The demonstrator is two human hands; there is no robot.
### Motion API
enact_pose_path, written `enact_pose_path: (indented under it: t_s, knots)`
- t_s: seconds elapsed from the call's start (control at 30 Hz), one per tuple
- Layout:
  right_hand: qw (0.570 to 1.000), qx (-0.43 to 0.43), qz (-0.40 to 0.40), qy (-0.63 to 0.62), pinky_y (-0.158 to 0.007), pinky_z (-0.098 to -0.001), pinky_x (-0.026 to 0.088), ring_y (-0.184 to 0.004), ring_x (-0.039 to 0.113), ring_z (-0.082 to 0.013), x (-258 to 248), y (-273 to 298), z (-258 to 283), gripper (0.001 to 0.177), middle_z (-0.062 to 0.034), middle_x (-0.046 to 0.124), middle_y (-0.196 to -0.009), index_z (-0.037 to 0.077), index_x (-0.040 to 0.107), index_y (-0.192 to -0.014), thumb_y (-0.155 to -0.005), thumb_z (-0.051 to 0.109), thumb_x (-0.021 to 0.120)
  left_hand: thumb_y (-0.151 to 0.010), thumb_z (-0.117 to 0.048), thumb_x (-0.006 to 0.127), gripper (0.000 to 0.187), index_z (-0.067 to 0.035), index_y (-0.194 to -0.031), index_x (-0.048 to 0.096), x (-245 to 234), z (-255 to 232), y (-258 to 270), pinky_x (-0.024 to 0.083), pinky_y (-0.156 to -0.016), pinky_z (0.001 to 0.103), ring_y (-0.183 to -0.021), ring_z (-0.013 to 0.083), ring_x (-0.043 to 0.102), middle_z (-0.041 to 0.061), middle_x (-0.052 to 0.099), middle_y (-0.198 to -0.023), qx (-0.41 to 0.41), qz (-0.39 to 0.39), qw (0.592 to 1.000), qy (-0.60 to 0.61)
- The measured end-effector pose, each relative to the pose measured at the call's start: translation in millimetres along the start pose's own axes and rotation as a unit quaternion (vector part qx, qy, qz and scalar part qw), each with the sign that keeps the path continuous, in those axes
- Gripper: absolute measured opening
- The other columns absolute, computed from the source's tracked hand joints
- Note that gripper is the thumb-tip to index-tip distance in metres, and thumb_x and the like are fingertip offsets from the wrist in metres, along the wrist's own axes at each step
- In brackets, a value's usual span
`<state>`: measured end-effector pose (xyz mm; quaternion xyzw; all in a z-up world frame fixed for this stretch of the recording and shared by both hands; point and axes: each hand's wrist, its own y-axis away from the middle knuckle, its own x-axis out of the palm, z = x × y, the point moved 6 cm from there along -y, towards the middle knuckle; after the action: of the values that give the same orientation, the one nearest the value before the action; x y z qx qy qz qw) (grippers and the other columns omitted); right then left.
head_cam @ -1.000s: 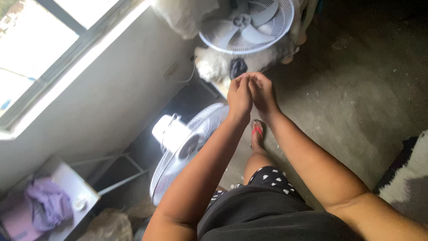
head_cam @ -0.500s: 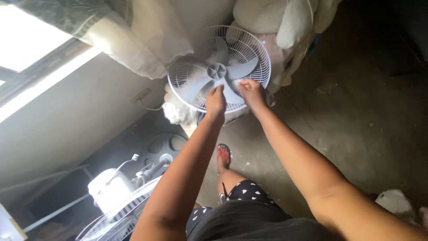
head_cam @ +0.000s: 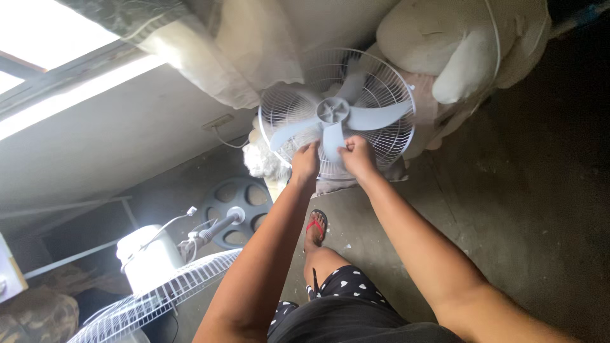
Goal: The person reassembles a white electric fan by hand. They attach the fan blades to the motor hub, then fit and secure the front wire grille, aligning and pressing the clips until the fan is fully reassembled.
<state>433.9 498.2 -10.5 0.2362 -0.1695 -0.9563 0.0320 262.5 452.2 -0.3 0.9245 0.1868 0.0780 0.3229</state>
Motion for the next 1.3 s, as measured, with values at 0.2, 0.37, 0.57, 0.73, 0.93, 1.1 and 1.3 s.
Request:
enact_pose_path:
  t_s: [0.2, 0.37, 0.57, 0.73, 0.93, 1.1, 1.3]
  knots:
    - [0.994, -0.101, -0.035, 0.004, -0.063, -0.0283, 0.053, -0.071, 0.068, -0.0157, -17.4, 117.0, 117.1, 0.017, -0.0086, 0.070, -0.083, 0.002, 0.060, -0.095, -0.080, 0.001, 0.069, -0.090, -0.047, 0.062, 0.058, 0.004, -0.118, 0.068, -26.0, -65.2, 38.6, 0.052, -0.082, 0.033, -0.090, 0.0219, 0.069, 0.019, 0.073, -0.095, 0.087, 0.033, 0.987, -0.127]
    - [0.956, -0.149, 0.093, -0.235, -0.069, -0.0290, 0.045, -0.082, 0.054, -0.0145, 13.6, 184.7, 160.7, 0.018, -0.0088, 0.058, -0.095, 0.001, 0.055, -0.106, -0.094, 0.002, 0.068, -0.094, -0.035, 0.059, 0.040, 0.000, -0.113, 0.066, -73.9, -107.5, 111.1, 0.052, -0.073, 0.035, -0.080, 0.0234, 0.067, 0.019, 0.071, -0.086, 0.186, -0.029, 0.973, -0.132]
    - [0.735, 0.086, 0.262, -0.620, -0.088, -0.0389, 0.053, -0.097, 0.063, -0.0207, 50.7, 267.5, 169.8, 0.034, -0.0095, 0.065, -0.110, 0.004, 0.058, -0.120, -0.101, 0.031, 0.051, -0.103, -0.016, 0.054, 0.024, 0.001, -0.115, 0.065, -166.7, -147.2, 221.1, 0.050, -0.086, 0.029, -0.093, 0.0151, 0.065, 0.013, 0.072, -0.100, 0.420, 0.084, 0.902, -0.050]
    - [0.708, 0.046, 0.219, -0.670, -0.087, -0.0399, 0.053, -0.096, 0.064, -0.0215, 91.5, 350.2, 184.5, 0.037, -0.0095, 0.065, -0.110, 0.005, 0.058, -0.121, -0.099, 0.034, 0.051, -0.100, -0.016, 0.054, 0.025, 0.000, -0.114, 0.066, -257.3, -110.6, 304.9, 0.052, -0.081, 0.026, -0.087, 0.0100, 0.064, 0.007, 0.073, -0.094, 0.326, 0.195, 0.919, -0.110]
    - [0.790, 0.012, 0.182, -0.586, -0.086, -0.0411, 0.054, -0.096, 0.064, -0.0224, 131.5, 469.8, 173.3, 0.040, -0.0094, 0.066, -0.110, 0.007, 0.058, -0.121, -0.098, 0.039, 0.052, -0.102, -0.019, 0.053, 0.028, 0.001, -0.117, 0.067, -344.5, -40.7, 392.2, 0.052, -0.085, 0.025, -0.089, 0.0081, 0.063, 0.005, 0.073, -0.097, 0.277, 0.321, 0.893, -0.152]
    - [0.854, 0.031, 0.161, -0.494, -0.084, -0.0421, 0.055, -0.095, 0.065, -0.0231, 147.4, 539.5, 144.5, 0.043, -0.0093, 0.066, -0.110, 0.008, 0.057, -0.121, -0.096, 0.042, 0.052, -0.103, -0.022, 0.053, 0.031, -0.001, -0.121, 0.067, -367.9, 9.8, 421.2, 0.051, -0.087, 0.024, -0.093, 0.0064, 0.061, 0.002, 0.072, -0.102, 0.200, 0.412, 0.886, -0.076]
    - [0.869, 0.065, 0.131, -0.472, -0.083, -0.0433, 0.056, -0.095, 0.065, -0.0240, 154.8, 567.0, 102.8, 0.046, -0.0092, 0.066, -0.110, 0.009, 0.057, -0.121, -0.095, 0.047, 0.053, -0.099, -0.021, 0.060, 0.030, -0.001, -0.122, 0.065, -368.2, 87.7, 385.3, 0.051, -0.084, 0.024, -0.093, 0.0087, 0.064, 0.003, 0.071, -0.103, 0.124, 0.432, 0.891, -0.066]
